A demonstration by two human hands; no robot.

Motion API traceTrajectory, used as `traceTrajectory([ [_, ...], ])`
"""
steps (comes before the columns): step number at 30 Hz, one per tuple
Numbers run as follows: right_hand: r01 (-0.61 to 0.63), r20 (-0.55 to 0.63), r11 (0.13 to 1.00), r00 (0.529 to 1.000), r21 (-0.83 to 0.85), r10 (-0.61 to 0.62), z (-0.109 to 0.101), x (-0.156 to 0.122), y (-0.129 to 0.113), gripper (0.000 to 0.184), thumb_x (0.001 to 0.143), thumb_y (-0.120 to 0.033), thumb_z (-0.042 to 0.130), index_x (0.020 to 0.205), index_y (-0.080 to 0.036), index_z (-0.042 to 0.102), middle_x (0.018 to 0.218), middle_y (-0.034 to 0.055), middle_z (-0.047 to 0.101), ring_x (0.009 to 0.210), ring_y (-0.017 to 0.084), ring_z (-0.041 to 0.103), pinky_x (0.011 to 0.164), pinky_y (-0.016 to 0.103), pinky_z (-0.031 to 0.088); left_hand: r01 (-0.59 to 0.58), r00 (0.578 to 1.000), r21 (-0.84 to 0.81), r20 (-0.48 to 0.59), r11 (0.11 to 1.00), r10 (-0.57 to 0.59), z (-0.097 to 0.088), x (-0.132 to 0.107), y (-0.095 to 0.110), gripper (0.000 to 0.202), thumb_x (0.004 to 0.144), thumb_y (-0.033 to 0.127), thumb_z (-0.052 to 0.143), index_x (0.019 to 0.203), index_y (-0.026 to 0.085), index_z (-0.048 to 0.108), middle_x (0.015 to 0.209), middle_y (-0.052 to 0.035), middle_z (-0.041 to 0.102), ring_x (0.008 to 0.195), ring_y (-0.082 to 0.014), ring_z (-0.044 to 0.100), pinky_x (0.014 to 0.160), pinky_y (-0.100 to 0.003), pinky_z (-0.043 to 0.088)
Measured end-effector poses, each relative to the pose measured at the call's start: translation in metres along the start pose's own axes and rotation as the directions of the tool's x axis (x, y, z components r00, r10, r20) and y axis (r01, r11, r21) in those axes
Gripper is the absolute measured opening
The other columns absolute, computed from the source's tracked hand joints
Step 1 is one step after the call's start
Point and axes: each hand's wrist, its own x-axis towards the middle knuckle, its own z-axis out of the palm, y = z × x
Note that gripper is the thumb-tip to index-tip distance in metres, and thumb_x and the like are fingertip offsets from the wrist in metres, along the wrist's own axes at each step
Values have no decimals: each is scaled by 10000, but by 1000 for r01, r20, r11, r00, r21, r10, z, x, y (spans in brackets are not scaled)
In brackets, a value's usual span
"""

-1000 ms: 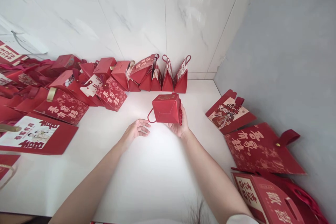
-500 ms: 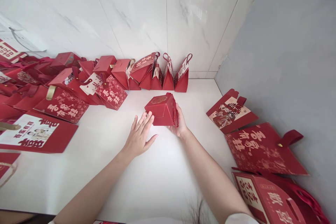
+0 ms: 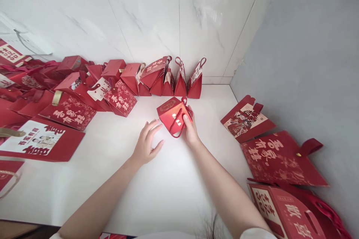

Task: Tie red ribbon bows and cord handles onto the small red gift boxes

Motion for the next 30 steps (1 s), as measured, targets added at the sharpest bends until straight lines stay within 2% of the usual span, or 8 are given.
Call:
traceTrajectory([
  [2, 97, -78, 988, 991, -120, -107, -3, 0, 5, 894, 776, -521, 688, 1497, -302, 207, 1481, 78, 413, 1328, 253, 451, 1115, 479, 357, 103, 988, -92, -109, 990, -112, -3, -1, -5, 464, 895, 247, 547, 1340, 195, 426, 1335, -131, 503, 1282, -246, 467, 1107, -445, 355],
  [5, 180, -28, 953, 981, -243, -192, -6, -2, 9, 1077, 694, -471, 784, 1518, -304, 112, 1511, 105, 342, 1336, 264, 431, 1117, 460, 355, 231, 966, -152, -84, 961, -245, -5, -2, -13, 253, 902, 258, 537, 1151, 215, 549, 1156, -80, 577, 1122, -215, 553, 990, -387, 426],
  [8, 227, 156, 944, 969, -242, -193, -5, -4, 9, 974, 747, -582, 695, 1512, -290, 168, 1510, 105, 343, 1362, 272, 389, 1098, 451, 372, 321, 945, -183, -1, 929, -326, -3, -1, -18, 151, 892, 294, 556, 1018, 219, 592, 1033, -46, 591, 1011, -197, 579, 932, -360, 432],
  [10, 191, 195, 966, 968, -173, -157, -6, -4, 7, 847, 805, -669, 563, 1491, -299, 230, 1413, 94, 477, 1323, 258, 441, 1041, 433, 419, 389, 918, -223, 12, 894, -397, -1, -1, -23, 156, 860, 314, 596, 978, 212, 597, 1003, -42, 586, 982, -195, 578, 903, -340, 442],
  [14, -22, 51, 999, 999, 40, 20, -13, 2, 2, 715, 845, -756, 345, 1396, -303, 373, 871, 37, 715, 857, 221, 678, 760, 356, 508, 592, 775, -397, 42, 701, -630, 3, -1, -34, 162, 818, 328, 611, 921, 202, 617, 993, -57, 593, 934, -200, 580, 678, -263, 450],
  [17, -128, -9, 984, 992, 122, 130, -18, 9, 1, 631, 853, -739, 354, 1239, -266, 512, 659, 1, 669, 562, 170, 608, 633, 312, 484, 648, 667, -564, 94, 513, -739, 2, 0, -42, 170, 759, 327, 665, 864, 193, 656, 970, -59, 628, 930, -205, 583, 635, -236, 417],
  [23, -61, -124, 995, 991, -80, 51, -18, 13, 13, 327, 814, -491, 646, 1049, -267, 604, 741, -39, 547, 559, 94, 483, 545, 237, 437, 576, 660, -735, 160, 358, -734, -6, 4, -50, 234, 769, 396, 680, 754, 164, 655, 764, -29, 646, 750, -153, 579, 723, -240, 422],
  [30, 60, -106, 923, 989, -379, -107, -16, 11, 25, 512, 714, -347, 731, 1208, -301, 606, 1381, 64, 380, 853, 131, 548, 700, 290, 531, 439, 506, -895, 171, 82, -845, -12, 3, -67, 354, 690, 463, 773, 737, 139, 636, 739, -28, 618, 710, -122, 589, 731, -244, 487],
])
